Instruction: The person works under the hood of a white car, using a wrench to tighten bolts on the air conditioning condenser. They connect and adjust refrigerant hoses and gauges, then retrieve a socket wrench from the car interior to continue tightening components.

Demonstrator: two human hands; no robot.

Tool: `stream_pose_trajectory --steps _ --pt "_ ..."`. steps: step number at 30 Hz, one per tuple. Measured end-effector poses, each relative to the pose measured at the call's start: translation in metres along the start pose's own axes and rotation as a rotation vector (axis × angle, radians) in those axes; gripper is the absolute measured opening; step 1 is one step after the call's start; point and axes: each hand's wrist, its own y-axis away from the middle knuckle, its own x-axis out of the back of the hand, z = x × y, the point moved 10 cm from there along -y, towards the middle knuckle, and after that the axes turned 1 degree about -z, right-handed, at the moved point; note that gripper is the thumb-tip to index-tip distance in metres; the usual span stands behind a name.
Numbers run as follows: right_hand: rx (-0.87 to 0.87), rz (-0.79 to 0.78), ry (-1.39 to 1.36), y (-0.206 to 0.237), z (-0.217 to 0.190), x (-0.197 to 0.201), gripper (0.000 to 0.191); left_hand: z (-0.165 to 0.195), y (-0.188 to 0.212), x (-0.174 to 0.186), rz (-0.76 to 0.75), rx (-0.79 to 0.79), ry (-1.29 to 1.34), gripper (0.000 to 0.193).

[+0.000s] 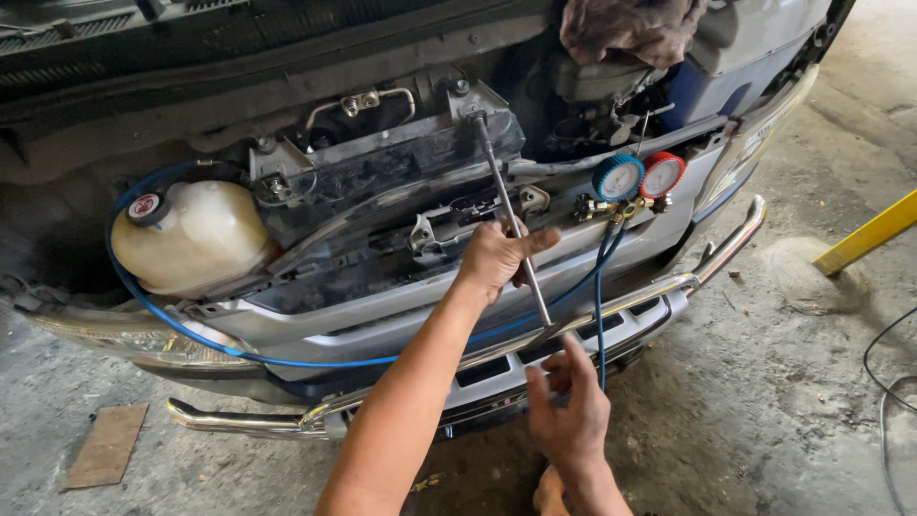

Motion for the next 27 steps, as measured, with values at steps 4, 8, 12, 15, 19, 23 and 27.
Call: stream_pose_trajectory --steps 4,8,12,15,19,23,27 --pt "0.010 0.014 0.242 -0.014 -0.019 -0.003 0.078 0.011 0.002 -0.008 0.071 0.014 -0.059 0.057" --pt "-0.037 0.062 0.049 -0.024 -0.015 -0.001 0.060 0.013 0.000 -0.013 0.091 0.016 -0.086 0.055" --pt "-0.496 -0.163 0.185 -0.021 0.051 -0.023 0.040 0.004 -0.002 -0.013 0.024 0.015 0.003 0.053" --pt "-1.076 -0.036 -1.103 0.007 0.089 -0.075 0.055 -0.006 -0.002 -0.008 -0.043 0.079 0.056 0.046" --pt "-0.981 -0.018 -0.773 0.018 0.098 -0.054 0.062 -0.011 -0.006 -0.009 -0.098 0.145 0.156 0.038" --pt "-0.535 0.023 -0.295 0.000 0.070 -0.028 0.053 -0.010 -0.008 -0.009 -0.088 0.147 0.112 0.036" --pt "-0.862 0.047 -0.855 0.008 0.097 -0.058 0.057 -0.011 -0.009 -0.010 -0.101 0.125 0.131 0.035"
